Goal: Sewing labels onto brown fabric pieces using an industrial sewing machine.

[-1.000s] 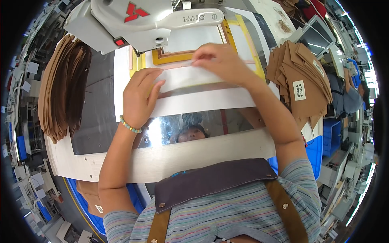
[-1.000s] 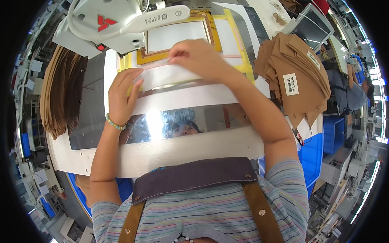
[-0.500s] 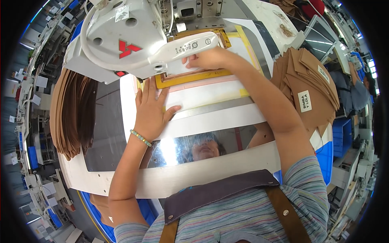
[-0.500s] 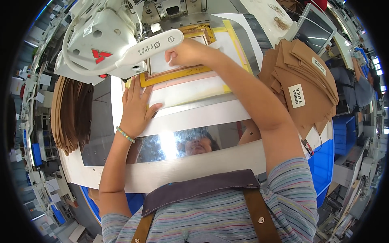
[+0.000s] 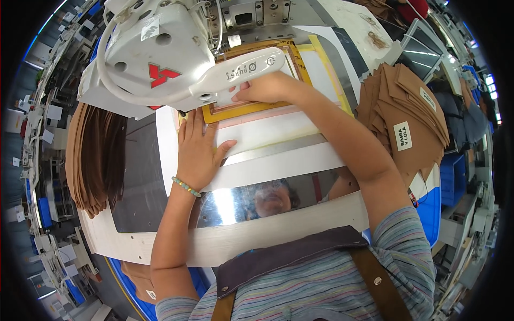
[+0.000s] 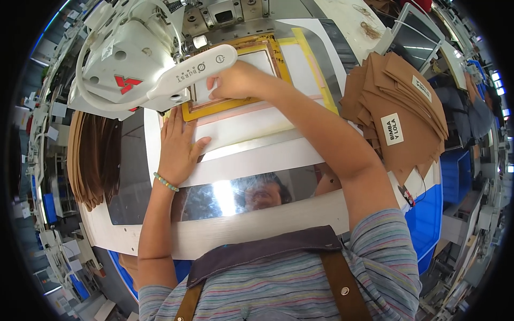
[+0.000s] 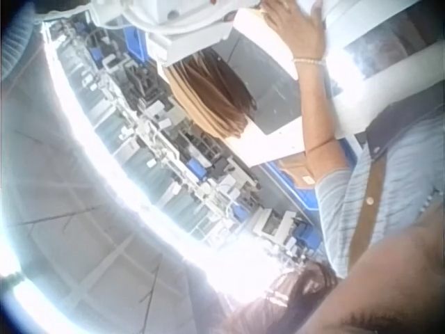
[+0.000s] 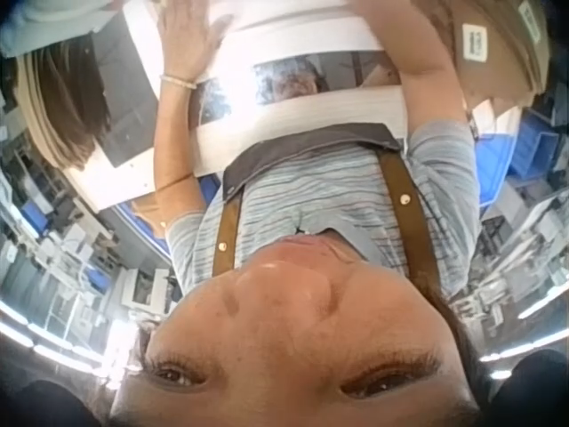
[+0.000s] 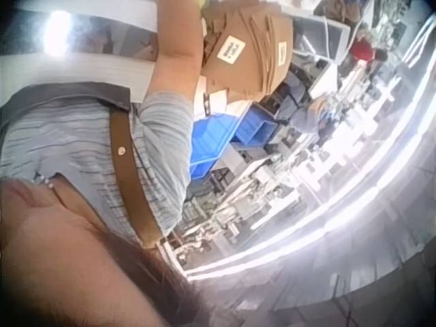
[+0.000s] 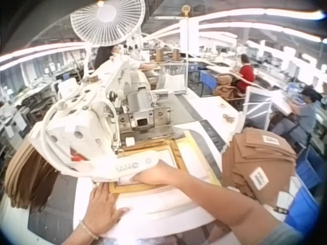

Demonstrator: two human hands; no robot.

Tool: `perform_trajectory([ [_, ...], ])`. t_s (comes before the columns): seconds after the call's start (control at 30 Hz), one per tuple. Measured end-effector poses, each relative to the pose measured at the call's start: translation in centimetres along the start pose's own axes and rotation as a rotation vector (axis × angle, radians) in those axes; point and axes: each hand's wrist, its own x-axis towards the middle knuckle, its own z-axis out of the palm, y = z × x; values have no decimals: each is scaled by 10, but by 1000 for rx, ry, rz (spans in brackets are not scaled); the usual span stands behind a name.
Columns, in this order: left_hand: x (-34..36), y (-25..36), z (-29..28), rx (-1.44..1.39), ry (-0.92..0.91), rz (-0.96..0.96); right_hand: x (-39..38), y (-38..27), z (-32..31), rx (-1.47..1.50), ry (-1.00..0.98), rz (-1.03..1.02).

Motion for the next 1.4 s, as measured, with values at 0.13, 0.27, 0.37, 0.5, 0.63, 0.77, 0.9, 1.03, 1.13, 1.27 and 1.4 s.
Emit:
perform_trajectory([
  [0.13,0,3,2,-12,17,4,-6,41,-52,44,-45,-41],
  [0.27,-4,0,3,12,48,7,-22,44,-91,-135,-215,64],
  [0.37,-4,-3,4,10,51,7,-34,40,-90,-233,-208,101],
  [0.5,-4,-3,5,30,36,-7,-40,40,-86,-261,-191,94],
  [0.63,-3,-1,5,10,48,-6,-39,38,-87,-323,-235,94],
  [0.77,-4,-1,3,24,42,-7,-37,33,-88,-325,-256,92],
  [0.9,-5,-2,4,27,44,-2,-34,26,-87,-447,-345,123],
  [1.03,-5,-1,3,34,63,5,-40,29,-87,-514,-362,51],
  [1.13,-4,-1,2,39,29,-5,-41,39,-67,-806,-279,54],
  [1.27,-4,-3,5,55,37,-13,-35,48,-62,-865,-94,-57],
  [1.4,-7,-3,3,55,37,-26,-21,23,-66,-547,95,-7],
])
